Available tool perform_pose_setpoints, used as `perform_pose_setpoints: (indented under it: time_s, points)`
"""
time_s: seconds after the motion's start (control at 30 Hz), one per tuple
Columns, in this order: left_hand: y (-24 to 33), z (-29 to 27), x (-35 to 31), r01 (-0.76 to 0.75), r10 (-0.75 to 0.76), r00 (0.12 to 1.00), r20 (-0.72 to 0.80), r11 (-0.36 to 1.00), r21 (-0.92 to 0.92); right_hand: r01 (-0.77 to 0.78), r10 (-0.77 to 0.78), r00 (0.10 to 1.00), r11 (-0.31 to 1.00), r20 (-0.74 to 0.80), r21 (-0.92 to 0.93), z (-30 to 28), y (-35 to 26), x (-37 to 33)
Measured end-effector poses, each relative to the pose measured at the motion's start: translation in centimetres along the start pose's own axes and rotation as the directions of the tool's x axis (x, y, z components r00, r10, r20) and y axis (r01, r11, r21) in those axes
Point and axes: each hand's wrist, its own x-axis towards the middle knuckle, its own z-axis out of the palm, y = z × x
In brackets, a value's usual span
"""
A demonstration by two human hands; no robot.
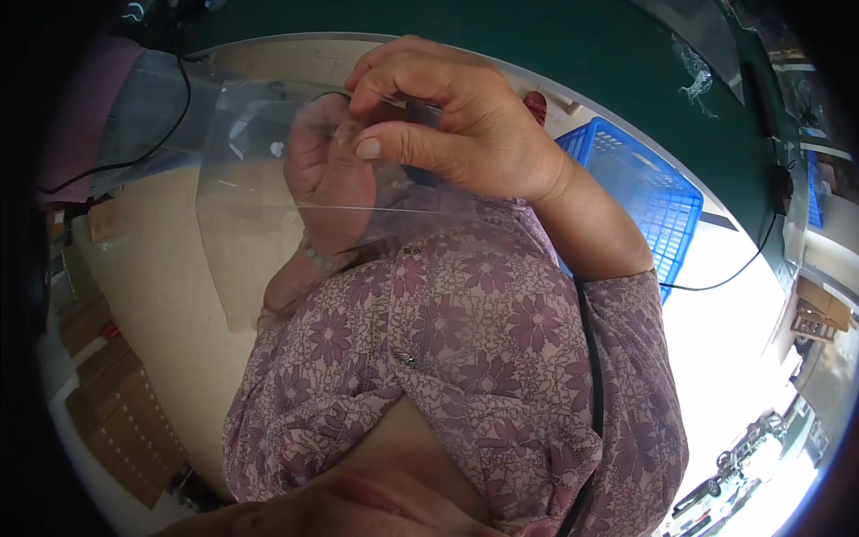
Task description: Packing small hardware items into plastic bags at a workstation.
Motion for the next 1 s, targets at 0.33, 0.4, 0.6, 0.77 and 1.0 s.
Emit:
perform_pose_setpoints:
  time_s: [0.33, 0.4, 0.6, 0.77, 1.0]
  points:
    - [-0.8, -0.3, 0.0, -0.03, 0.023, 0.998, 0.05, 0.989, 0.147, -0.041, 0.041, 0.994, 0.999, -0.103, 0.0, 0.6, -0.4, -0.4]
    - [-0.2, -0.1, -0.2, 0.064, -0.063, 0.998, -0.016, 0.996, 0.067, -0.048, 0.06, 0.992, 0.993, -0.114, 0.106, 0.9, 0.0, -0.5]
    - [0.3, -0.8, 0.3, 0.116, -0.116, 0.993, 0.003, 0.993, 0.003, -0.15, 0.174, 0.982, 0.955, -0.072, 0.257, 0.8, -0.1, -1.4]
    - [0.6, -1.2, 2.4, 0.208, -0.234, 0.969, 0.082, 0.948, 0.242, -0.064, 0.046, 0.99, 0.989, -0.133, -0.137, 1.2, -1.0, -3.4]
    - [-0.3, -0.8, 9.1, 0.536, -0.475, 0.553, 0.684, 0.832, 0.144, -0.193, -0.032, 0.768, 0.941, -0.64, -0.279, -3.1, -4.4, -11.8]
